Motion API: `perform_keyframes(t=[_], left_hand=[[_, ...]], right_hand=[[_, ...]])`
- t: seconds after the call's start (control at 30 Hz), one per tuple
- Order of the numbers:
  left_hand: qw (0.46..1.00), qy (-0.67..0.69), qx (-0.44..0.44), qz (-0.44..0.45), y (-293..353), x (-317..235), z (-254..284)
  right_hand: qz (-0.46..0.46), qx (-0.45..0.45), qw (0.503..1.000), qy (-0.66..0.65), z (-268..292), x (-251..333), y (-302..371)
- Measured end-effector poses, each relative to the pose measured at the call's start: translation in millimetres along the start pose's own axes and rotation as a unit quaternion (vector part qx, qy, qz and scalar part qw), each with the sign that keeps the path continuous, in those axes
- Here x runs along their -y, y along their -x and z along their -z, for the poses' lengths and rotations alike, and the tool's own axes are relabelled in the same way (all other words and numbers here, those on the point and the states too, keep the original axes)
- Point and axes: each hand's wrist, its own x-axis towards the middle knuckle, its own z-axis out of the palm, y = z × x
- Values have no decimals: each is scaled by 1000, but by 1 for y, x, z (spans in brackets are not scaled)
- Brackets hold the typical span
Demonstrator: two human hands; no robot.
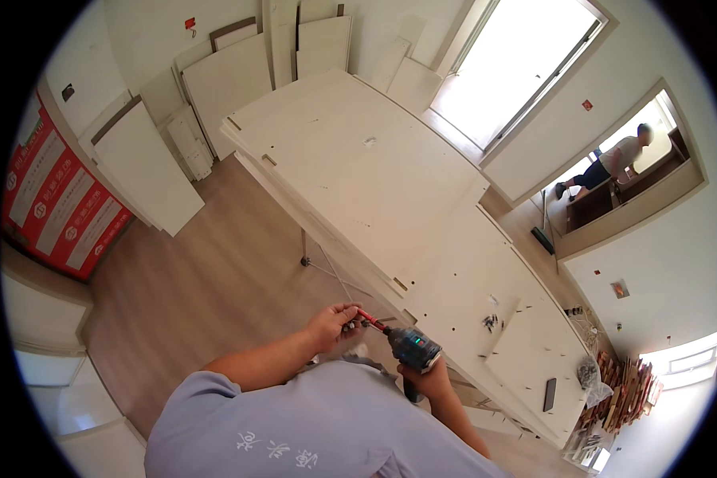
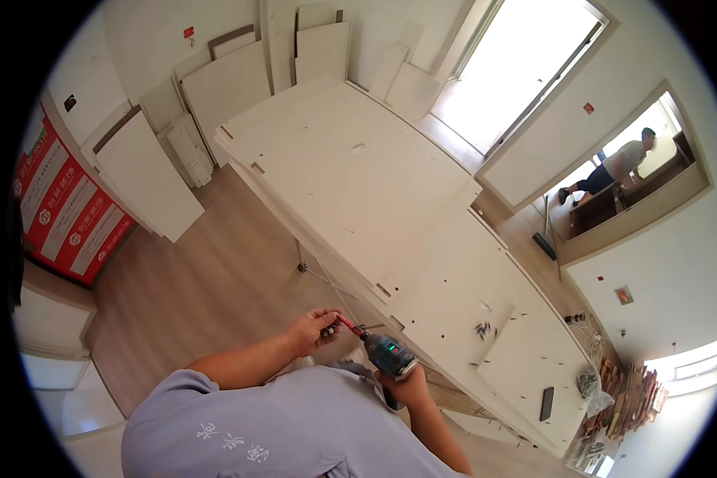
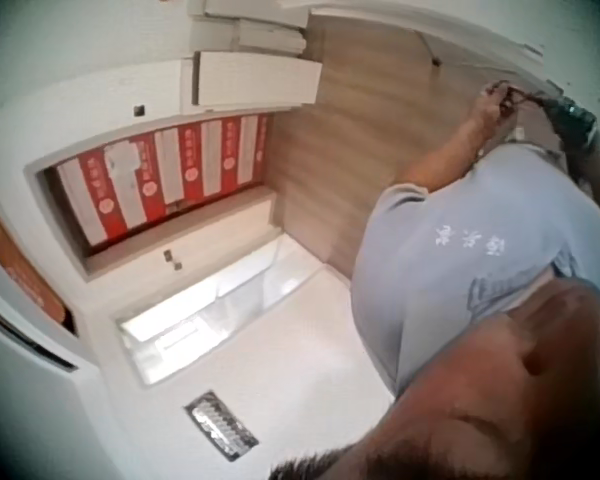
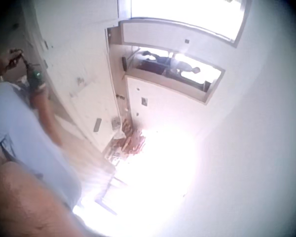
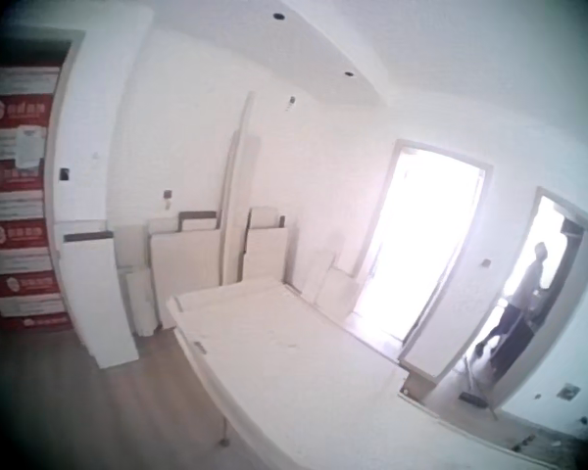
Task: The person drives screws into white furniture panels using a power drill, handles a plastic bag of fasteners, and relocates a panel.
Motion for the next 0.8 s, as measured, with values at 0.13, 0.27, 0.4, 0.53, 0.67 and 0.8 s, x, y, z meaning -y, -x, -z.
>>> perform_keyframes(t=[0.13,0.27,0.4,0.53,0.67,0.8], left_hand=[[998,-65,-15,13,-18,-49,17],[988,-153,-12,34,-37,-113,25],[978,-198,-49,-51,-64,-184,34],[977,-139,-117,-115,-89,-251,50],[985,-33,-111,-129,-93,-317,85],[988,43,-41,-146,-105,-404,139]], right_hand=[[-108,18,979,-171,-9,55,-50],[-110,90,964,-223,6,70,-117],[-48,134,968,-204,-8,91,-202],[-15,90,979,-183,-37,123,-295],[-5,-1,997,-73,-70,152,-399],[-1,-44,998,-48,-107,178,-494]])
